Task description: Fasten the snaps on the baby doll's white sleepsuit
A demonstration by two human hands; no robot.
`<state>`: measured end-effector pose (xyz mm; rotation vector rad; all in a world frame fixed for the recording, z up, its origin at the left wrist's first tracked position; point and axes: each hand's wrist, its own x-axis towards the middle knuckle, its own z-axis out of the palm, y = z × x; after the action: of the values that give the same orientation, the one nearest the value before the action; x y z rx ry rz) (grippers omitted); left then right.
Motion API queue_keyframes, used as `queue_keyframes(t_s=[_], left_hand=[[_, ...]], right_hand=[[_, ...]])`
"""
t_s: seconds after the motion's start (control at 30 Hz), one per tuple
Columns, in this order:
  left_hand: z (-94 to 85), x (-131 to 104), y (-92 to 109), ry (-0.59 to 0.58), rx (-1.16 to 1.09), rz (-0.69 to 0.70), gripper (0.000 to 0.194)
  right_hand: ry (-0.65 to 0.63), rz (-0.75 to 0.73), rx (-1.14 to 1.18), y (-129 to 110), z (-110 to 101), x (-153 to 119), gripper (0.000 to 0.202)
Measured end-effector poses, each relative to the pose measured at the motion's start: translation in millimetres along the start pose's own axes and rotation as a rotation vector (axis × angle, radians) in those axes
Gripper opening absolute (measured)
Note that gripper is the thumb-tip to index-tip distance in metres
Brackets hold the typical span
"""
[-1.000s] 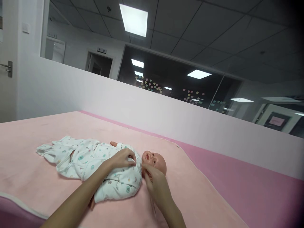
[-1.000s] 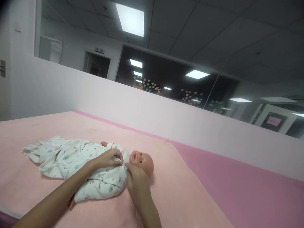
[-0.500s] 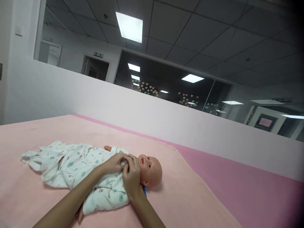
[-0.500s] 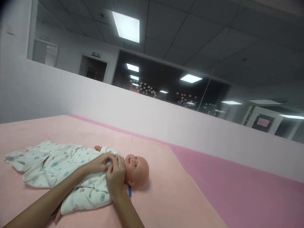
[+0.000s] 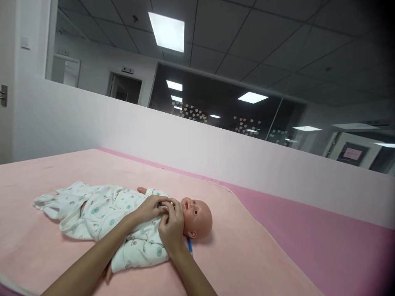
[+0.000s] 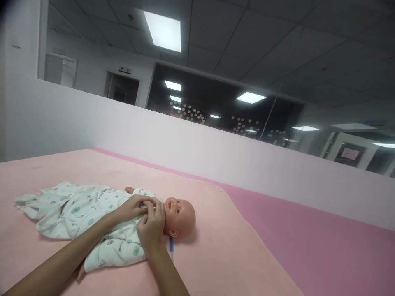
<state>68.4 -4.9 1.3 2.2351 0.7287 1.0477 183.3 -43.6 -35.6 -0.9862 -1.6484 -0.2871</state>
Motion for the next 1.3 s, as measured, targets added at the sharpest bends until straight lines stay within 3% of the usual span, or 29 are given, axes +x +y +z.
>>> queue_keyframes(t_s=[0.4, 0.67, 0.87, 1.17, 1.3], left_hand=[[2.6, 0, -7, 0.007, 0.013, -0.018, 0.019], [-6.4, -1, 0, -0.107, -0.096, -0.020, 0.020], [-2.7, 1, -5, -0.045, -0.075, -0.060, 0.013], [2.8, 1, -1, -0.063, -0.078, -0.110, 0.016], [6.7, 1, -9, -0.098, -0.077, -0.083, 0.015]], right_hand=[[0.003, 0.087, 0.025, 7, 5, -5, 0.051], [0.038, 0.105, 0.028, 6, 3, -6, 0.043], [0.048, 0.109, 0.070, 3, 3, -7, 0.040], [0.033, 0.077, 0.100, 6, 4, -7, 0.043], [0.048, 0.055, 0.108, 5, 6, -10, 0.042]])
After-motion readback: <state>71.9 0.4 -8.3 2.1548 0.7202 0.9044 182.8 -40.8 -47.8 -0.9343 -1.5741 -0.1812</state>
